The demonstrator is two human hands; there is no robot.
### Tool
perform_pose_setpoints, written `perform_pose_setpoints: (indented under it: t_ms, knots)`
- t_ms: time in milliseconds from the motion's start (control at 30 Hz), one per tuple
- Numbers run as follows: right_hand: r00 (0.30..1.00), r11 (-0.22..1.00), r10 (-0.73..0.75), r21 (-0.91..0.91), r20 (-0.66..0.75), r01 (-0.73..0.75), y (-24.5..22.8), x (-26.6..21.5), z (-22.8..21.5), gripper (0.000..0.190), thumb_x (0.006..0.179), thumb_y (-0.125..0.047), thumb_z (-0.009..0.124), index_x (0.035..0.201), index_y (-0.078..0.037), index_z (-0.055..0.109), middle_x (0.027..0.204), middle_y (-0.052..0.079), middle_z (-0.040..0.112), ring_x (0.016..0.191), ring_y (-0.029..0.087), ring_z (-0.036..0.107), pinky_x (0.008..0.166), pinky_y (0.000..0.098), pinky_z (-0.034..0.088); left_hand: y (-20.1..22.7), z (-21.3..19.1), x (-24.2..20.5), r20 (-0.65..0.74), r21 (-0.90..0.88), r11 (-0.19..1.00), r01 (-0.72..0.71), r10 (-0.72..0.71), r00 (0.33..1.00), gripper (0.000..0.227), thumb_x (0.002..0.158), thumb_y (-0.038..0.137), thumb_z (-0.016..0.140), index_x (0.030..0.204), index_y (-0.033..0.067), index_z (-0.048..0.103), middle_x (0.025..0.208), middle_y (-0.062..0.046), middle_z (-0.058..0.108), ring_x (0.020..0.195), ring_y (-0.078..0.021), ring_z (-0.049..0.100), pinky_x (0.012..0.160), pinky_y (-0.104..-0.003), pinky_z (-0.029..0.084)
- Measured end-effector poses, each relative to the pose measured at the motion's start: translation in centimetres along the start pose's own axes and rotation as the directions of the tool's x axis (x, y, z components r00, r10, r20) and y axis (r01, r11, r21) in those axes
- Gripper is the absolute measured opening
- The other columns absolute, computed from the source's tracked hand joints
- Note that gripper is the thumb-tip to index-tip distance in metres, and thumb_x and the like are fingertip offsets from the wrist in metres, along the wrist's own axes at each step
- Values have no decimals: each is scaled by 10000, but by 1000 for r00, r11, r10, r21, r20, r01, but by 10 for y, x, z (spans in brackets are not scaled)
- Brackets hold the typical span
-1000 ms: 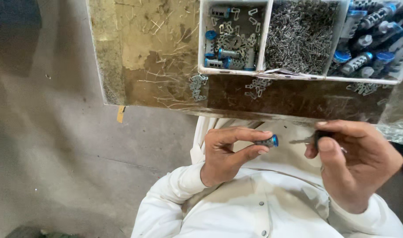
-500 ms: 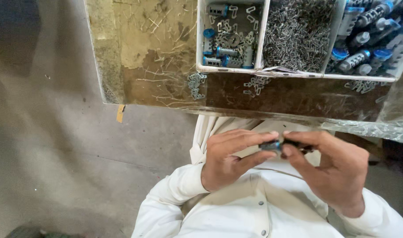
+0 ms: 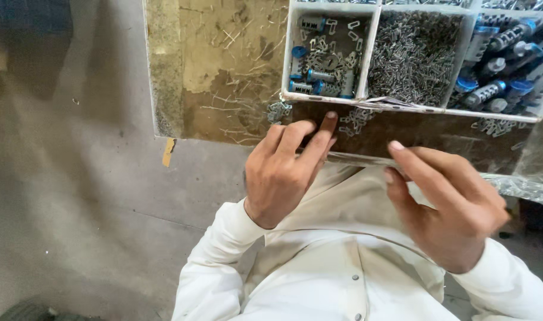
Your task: The person repeatedly picks small metal clips and blue-capped cylindrical parts from a compartmentalized tray and assembles them by hand. The person handles each unit one at a time, aligning and pressing the clip onto the cylinder, then places the assembled unit back into the tray.
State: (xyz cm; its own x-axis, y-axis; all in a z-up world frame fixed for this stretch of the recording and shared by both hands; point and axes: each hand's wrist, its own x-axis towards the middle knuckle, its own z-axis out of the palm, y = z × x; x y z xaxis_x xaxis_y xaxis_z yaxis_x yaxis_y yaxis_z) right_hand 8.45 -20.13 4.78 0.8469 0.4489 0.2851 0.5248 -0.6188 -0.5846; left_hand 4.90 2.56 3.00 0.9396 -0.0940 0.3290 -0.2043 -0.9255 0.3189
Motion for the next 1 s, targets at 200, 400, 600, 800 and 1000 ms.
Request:
perform_pose_setpoints:
  t_ms: [200, 400, 600, 800, 1000]
  knots:
    - [998, 993, -37, -114, 42, 42, -6, 10, 23, 328, 872, -11, 832, 1192, -45, 767, 1073, 116, 647, 742, 208, 620, 673, 346, 521, -4, -1, -8, 22, 74, 991, -113, 112, 993, 316, 978, 130, 739, 1293, 111, 745, 1132, -4, 594, 959, -159, 587, 813, -288, 545]
    - [983, 969, -176, -163, 57, 183, 3, -1, 24, 282, 831, -15, 865, 1098, -33, 776, 1048, 94, 661, 747, 232, 620, 632, 350, 510, -4, 3, -16, -24, 110, 962, -249, 253, 967, 302, 986, 113, 752, 1279, 41, 749, 1156, -10, 601, 964, -149, 579, 794, -270, 533]
    - [988, 984, -143, -100, 55, 148, 15, -16, 27, 270, 882, 4, 869, 1127, -15, 759, 1096, 108, 665, 806, 242, 655, 684, 342, 522, -8, 10, -15, -78, 126, 923, -362, 373, 924, 285, 923, 17, 748, 1207, 30, 762, 1148, -16, 623, 980, -149, 590, 787, -263, 533]
    - [990, 986, -138, -83, 41, 141, 0, -6, 15, 255, 844, 13, 848, 1074, 3, 739, 1061, 139, 663, 837, 281, 677, 708, 391, 557, 2, -3, 4, -117, -54, 918, -393, 385, 916, 203, 998, 55, 767, 1195, 14, 750, 1150, -27, 630, 1000, -154, 609, 797, -274, 530]
    - [927, 943, -326, -130, -184, 306, 8, 35, -20, 248, 807, 109, 717, 1052, 102, 756, 1049, 237, 681, 804, 279, 706, 646, 364, 561, 11, -12, 44, -230, -253, 898, -359, 305, 924, 326, 957, 162, 731, 1248, 13, 727, 1101, -46, 643, 940, -153, 626, 787, -287, 554]
